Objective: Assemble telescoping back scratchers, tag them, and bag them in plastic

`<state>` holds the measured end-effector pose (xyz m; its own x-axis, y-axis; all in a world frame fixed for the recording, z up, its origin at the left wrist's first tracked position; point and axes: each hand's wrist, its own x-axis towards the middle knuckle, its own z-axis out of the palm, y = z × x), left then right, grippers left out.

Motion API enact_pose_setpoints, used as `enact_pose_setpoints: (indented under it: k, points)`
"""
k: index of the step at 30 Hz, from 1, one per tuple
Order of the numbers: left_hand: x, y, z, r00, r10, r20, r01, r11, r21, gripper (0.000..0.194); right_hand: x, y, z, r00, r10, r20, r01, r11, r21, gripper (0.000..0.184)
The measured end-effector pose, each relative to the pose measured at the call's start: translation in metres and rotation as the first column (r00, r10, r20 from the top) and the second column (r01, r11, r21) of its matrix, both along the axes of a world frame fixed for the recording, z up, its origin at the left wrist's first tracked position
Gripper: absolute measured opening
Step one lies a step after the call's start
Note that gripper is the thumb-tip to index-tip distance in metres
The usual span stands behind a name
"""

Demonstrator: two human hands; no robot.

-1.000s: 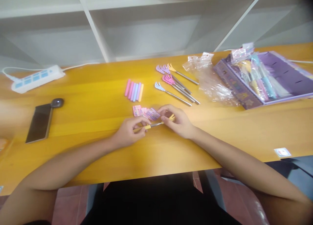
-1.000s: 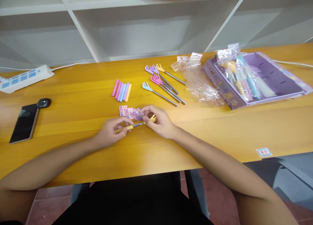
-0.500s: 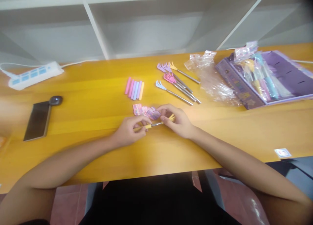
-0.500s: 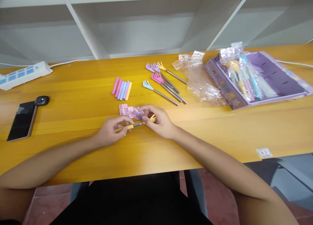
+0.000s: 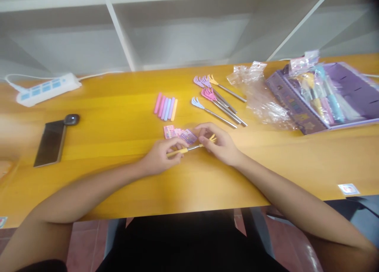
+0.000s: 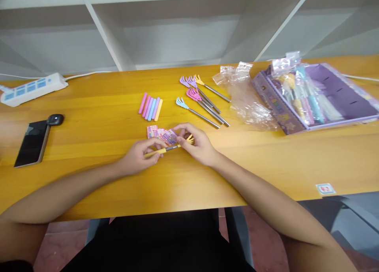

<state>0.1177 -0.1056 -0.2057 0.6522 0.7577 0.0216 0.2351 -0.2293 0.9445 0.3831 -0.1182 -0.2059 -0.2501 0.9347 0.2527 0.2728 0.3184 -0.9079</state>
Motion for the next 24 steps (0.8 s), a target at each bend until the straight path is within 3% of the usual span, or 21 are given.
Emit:
enact_pose_setpoints:
  k: [4,8,12,15,18,21,24]
  points:
    - [-0.002,0.009,-0.001,0.998,-0.048,-0.038,0.047,0.999,-0.026,0.03,0.007,0.006,-0.005,0.999,0.024,-0.031,-0.027,0.993,-0.113,0.044]
    - [-0.004,0.02,0.0,0.995,-0.097,-0.029,0.094,0.992,-0.084,0.038,0.017,0.012,-0.01,0.999,0.028,-0.045,-0.033,0.991,-0.127,0.049]
    - [-0.006,0.026,0.004,0.993,-0.114,-0.039,0.106,0.981,-0.16,0.047,0.031,0.017,-0.007,0.995,0.033,0.098,-0.04,0.997,0.069,0.046]
    - [-0.009,0.03,0.011,0.988,-0.146,-0.056,0.129,0.963,-0.236,0.051,0.038,0.02,0.001,0.951,0.054,0.305,-0.129,0.965,0.23,0.043]
    - [-0.012,0.034,0.025,0.954,-0.259,-0.149,0.203,0.928,-0.314,0.052,0.04,0.02,0.007,0.886,0.057,0.459,-0.222,0.923,0.314,0.037]
    - [-0.013,0.033,0.041,0.899,-0.328,-0.29,0.289,0.942,-0.17,0.039,0.037,0.016,0.009,0.81,-0.017,0.587,-0.268,0.879,0.395,0.037]
    - [-0.011,0.022,0.051,0.783,-0.217,-0.583,0.322,0.944,0.08,0.03,0.029,0.009,0.007,0.747,-0.123,0.653,-0.295,0.819,0.492,0.038]
